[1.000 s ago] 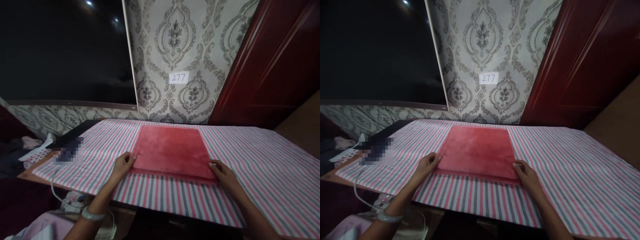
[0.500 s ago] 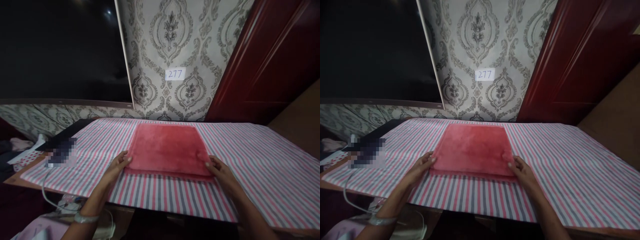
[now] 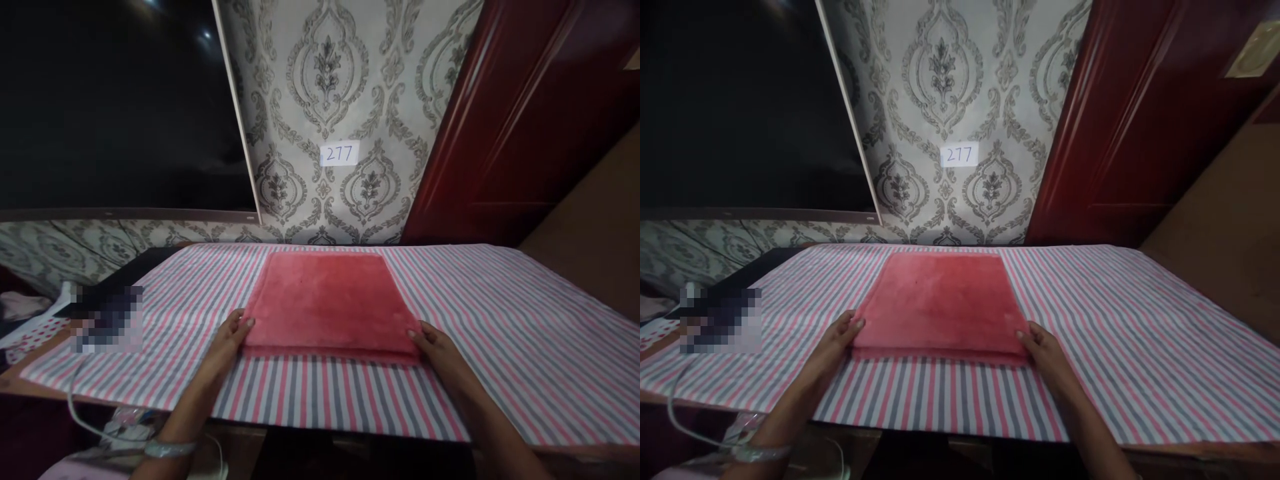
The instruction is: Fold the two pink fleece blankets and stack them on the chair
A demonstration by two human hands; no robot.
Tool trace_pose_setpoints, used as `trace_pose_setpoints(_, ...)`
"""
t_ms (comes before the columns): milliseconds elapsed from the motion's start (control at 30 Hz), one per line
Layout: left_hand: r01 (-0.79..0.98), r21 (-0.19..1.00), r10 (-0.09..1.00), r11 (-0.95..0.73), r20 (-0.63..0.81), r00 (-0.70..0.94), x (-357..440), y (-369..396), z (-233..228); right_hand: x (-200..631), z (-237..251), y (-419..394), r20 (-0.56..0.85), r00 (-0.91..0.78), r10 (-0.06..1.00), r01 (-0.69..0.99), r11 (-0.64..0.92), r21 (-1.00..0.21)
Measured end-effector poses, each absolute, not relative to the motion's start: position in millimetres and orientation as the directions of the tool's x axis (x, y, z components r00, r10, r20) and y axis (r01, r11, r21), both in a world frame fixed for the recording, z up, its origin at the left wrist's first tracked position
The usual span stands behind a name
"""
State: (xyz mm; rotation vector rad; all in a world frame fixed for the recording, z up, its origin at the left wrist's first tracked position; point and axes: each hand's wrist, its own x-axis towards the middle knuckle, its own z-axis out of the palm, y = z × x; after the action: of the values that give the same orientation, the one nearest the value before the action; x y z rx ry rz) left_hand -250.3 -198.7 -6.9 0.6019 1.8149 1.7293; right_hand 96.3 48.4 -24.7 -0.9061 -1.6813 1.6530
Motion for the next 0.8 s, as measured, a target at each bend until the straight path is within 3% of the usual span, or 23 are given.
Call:
trace_pose_setpoints(133, -0.017, 0.985, 0.692, 0.170, -0.132, -0.710, -266.4, -190.8, 1.5, 95.8, -13.1, 59.9, -0.048, -0.645, 0.763, 0.039, -0.029, -0.999)
trace_pose_setpoints(333, 0.050, 0.965, 0.676, 0.256, -0.141, -0.723, -290.7, -137.3, 37.1, 58.5, 6.9, 103.8, -0.134, -0.633, 0.763, 0.171, -0.032, -0.985)
trace_pose_setpoints(400, 0.081, 0.952, 0.670, 0.294, -0.145, -0.728, -294.8, -114.9, 49.5, 38.3, 11.9, 118.4, -0.143, -0.575, 0.805, 0.247, 0.004, -0.969)
trace_pose_setpoints(633, 0.324, 0.854, 0.533, 0.407, 0.067, -0.844, -298.2, -76.8, 42.7, 2.4, -1.3, 142.2, -0.006, -0.308, 0.951, 0.470, 0.146, -0.871)
trace_pose_setpoints(800, 0.397, 0.780, 0.511, 0.484, 0.116, -0.852, -304.4, -82.8, 25.0, 11.4, -17.8, 145.2, 0.045, -0.289, 0.956, 0.532, 0.199, -0.823)
